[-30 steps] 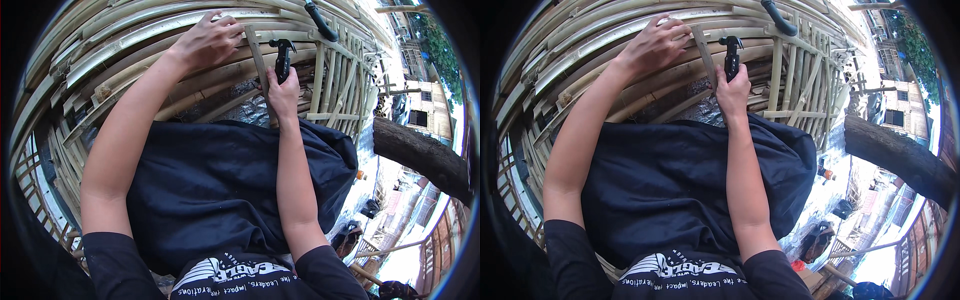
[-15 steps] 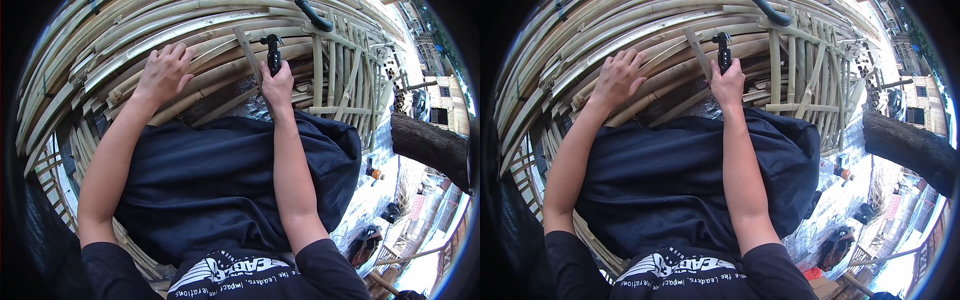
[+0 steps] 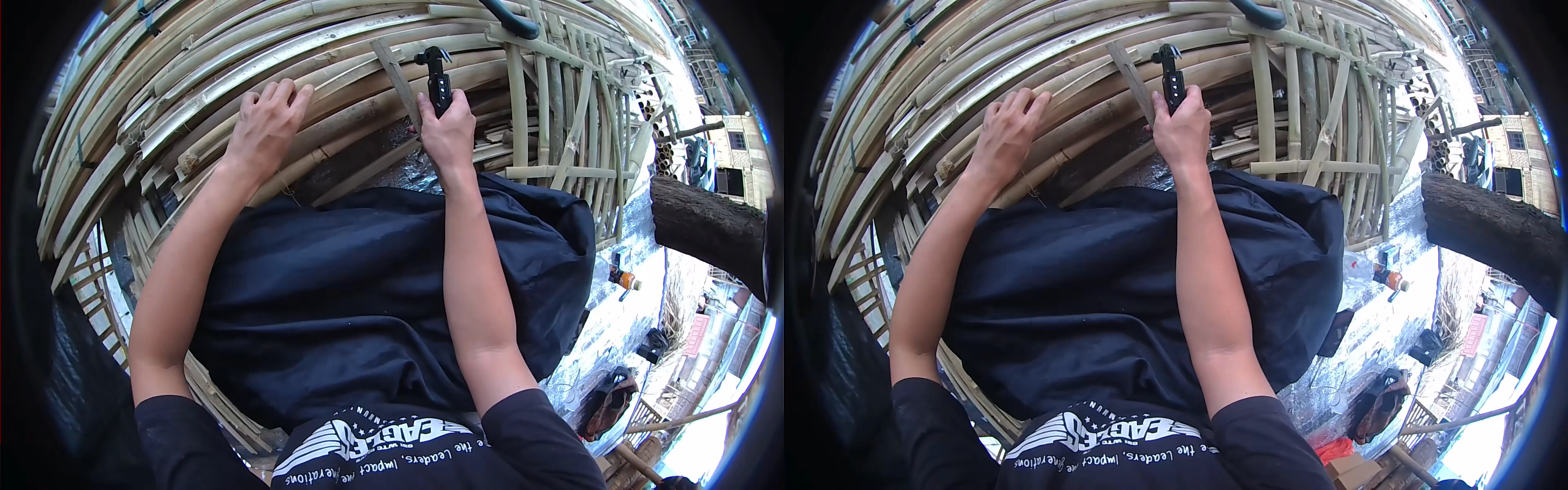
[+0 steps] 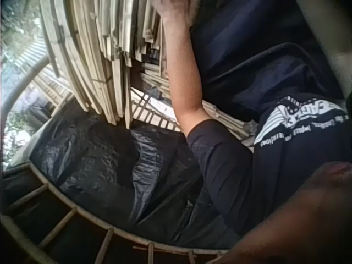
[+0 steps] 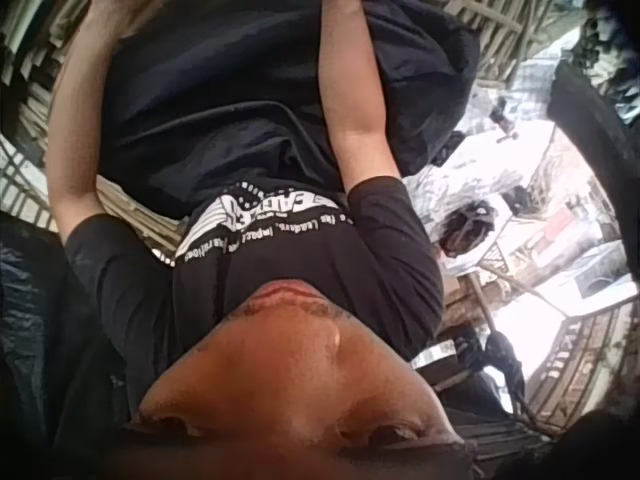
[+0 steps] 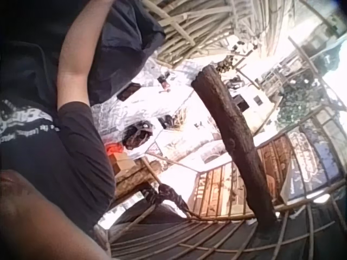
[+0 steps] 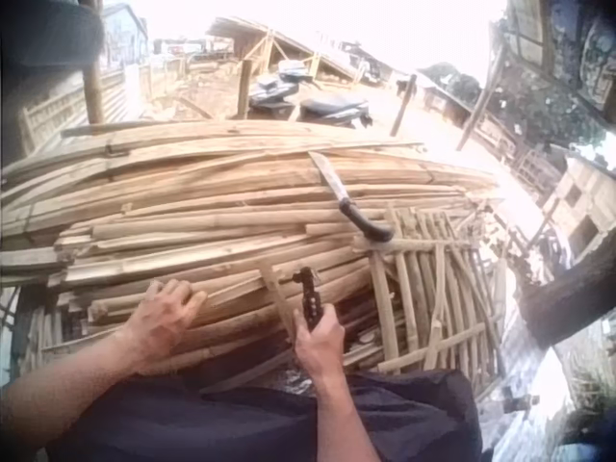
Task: The person hammers nails into thin bamboo strips to secure them onto a larger curved bamboo framework. The person holds a small hammer and positions nails by hand while sitting amidst a large collection of bamboo materials.
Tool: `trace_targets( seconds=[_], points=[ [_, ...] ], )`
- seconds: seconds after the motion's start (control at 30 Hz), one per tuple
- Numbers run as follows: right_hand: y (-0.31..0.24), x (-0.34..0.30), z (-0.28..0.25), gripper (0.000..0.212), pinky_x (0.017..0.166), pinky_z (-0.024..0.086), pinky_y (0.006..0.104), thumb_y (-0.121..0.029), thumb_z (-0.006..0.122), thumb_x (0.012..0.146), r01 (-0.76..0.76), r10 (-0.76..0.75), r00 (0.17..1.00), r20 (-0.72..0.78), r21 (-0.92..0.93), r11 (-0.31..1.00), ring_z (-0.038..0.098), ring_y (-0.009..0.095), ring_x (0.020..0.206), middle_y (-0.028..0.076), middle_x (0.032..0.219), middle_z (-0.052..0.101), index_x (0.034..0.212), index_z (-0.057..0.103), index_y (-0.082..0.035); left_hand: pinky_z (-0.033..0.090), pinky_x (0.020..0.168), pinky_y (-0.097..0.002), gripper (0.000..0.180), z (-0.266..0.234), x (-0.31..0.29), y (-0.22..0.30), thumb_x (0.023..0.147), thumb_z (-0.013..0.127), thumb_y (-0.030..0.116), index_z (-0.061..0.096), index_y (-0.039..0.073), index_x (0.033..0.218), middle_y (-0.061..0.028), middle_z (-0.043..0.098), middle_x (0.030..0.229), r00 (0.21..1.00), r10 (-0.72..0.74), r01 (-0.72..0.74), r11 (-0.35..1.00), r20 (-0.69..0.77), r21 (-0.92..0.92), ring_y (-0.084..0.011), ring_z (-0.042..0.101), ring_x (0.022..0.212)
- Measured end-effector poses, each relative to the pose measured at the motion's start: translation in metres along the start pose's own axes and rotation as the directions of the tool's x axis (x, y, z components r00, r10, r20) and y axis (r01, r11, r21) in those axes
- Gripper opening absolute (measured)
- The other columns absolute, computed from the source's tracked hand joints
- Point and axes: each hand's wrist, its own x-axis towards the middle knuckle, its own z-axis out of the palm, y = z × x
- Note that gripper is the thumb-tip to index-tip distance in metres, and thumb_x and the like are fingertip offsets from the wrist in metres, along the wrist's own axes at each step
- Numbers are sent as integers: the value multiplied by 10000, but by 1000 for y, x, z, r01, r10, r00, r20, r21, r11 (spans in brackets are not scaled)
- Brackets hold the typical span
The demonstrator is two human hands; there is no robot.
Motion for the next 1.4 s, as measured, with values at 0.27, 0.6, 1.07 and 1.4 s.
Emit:
trace_targets(
  seconds=[0.27, 0.6, 1.07, 1.4],
  points=[
    [-8, -1, 0, 331, 576, 589, 418, -233, 736, 953, -24, 25, 1000, -11, 24, 999, 748, 300, 604, 191, 733, 710, 997, 572, 51, 462, 945, -448, 444, -1, 19, -34, 915, 685, 64, 616, 102, 1351, -92, 621, 1191, 998, 65, -65, 995, 1, -81, -290, 593, 1146],
    [-4, 0, -3, 341, 590, 582, 430, -244, 745, 944, -31, 31, 999, -24, -15, 999, 749, 324, 636, 200, 735, 707, 985, 574, 48, 467, 957, -428, 466, 16, 62, 11, 880, 773, 197, 646, 155, 1327, -66, 625, 1241, 946, -12, -86, 953, -323, -289, -290, 589, 1176],
    [-3, 0, -1, 338, 631, 554, 410, -261, 774, 929, -2, -7, 998, -67, -136, 991, 737, 277, 665, 179, 742, 715, 948, 599, 28, 561, 921, -405, 192, 43, 125, 39, 847, 783, 140, 729, 69, 1018, -65, 707, 1070, 868, 155, -305, 916, -471, -261, -274, 664, 1099],
    [-15, -6, -2, 347, 692, 542, 484, -261, 765, 913, -4, -5, 998, -63, -143, 990, 726, 417, 748, 233, 749, 697, 976, 583, 28, 600, 813, -373, 95, 54, 119, 45, 872, 663, 74, 629, 44, 956, -85, 655, 1011, 832, 106, -281, 927, -544, -248, -273, 710, 949]
  ],
)
